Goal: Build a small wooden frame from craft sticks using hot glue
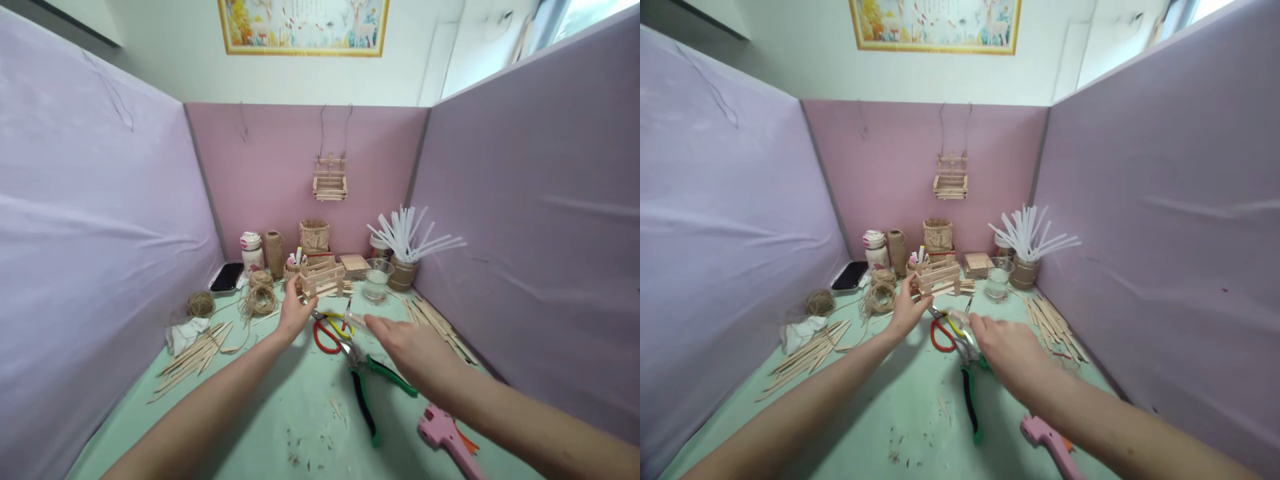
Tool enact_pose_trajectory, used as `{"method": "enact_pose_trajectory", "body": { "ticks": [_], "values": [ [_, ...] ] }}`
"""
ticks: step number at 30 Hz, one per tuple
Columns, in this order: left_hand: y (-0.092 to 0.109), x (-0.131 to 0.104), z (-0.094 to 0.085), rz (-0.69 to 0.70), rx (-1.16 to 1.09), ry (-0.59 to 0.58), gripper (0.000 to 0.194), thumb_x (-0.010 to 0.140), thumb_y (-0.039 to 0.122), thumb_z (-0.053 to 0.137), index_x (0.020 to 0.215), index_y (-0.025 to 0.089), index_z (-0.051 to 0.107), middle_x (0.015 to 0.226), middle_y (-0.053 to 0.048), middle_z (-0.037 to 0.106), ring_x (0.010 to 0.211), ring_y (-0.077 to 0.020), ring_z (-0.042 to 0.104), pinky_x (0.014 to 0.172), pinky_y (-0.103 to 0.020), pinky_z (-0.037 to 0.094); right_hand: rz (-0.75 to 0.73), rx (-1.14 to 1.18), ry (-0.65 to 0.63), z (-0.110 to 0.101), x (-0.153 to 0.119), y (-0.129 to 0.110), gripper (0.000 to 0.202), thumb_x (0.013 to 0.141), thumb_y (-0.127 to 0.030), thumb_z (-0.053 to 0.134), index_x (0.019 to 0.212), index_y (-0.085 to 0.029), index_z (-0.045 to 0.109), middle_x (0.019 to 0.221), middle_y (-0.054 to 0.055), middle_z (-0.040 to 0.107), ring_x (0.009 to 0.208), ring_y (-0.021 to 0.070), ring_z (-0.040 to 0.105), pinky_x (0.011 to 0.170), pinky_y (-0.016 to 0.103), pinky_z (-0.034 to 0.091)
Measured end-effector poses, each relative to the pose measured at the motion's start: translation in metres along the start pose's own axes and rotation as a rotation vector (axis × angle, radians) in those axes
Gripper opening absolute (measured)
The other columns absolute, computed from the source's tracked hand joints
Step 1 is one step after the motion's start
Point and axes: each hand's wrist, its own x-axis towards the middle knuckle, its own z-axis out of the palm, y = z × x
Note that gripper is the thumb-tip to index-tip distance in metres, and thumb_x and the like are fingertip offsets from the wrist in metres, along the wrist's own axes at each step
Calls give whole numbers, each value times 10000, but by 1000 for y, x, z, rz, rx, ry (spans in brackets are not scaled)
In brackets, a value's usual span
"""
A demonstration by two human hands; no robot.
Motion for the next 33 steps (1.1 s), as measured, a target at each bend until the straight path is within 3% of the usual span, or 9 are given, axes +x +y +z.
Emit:
{"method": "enact_pose_trajectory", "body": {
  "ticks": [8,16,20,28,33],
  "values": [
    [17,79,74,63,192,85,680,709,138,663,1330,123,386,1267,-178,557,1203,-297,532,1032,-421,399,-60,15,168,12,-11,9,534,741,13,496,1254,-135,525,985,87,737,736,199,723,531,244,516],
    [-9,118,137,-2,222,4,672,724,97,615,1345,132,362,1343,-197,506,1265,-304,484,1053,-431,370,-56,6,336,22,-14,22,539,708,26,478,1219,-139,529,925,79,742,658,175,702,488,235,522],
    [-22,134,153,-9,171,-27,692,725,57,576,1373,124,341,1381,-207,475,1296,-299,459,1078,-432,354,-42,10,362,26,-13,23,496,741,0,496,1213,-146,542,909,68,741,643,172,698,472,229,508],
    [-47,165,170,-7,63,-87,761,695,-16,541,1406,154,329,1453,-149,414,1370,-255,377,1155,-393,282,-30,63,329,36,-7,29,496,744,-5,489,1215,-142,560,904,61,734,671,176,698,485,229,506],
    [-59,182,179,-13,25,-99,752,708,-27,554,1406,130,323,1452,-175,415,1367,-256,385,1159,-397,275,0,118,329,35,-7,34,447,842,-72,460,1264,-199,534,900,52,730,688,161,690,528,211,508]
  ]
}}
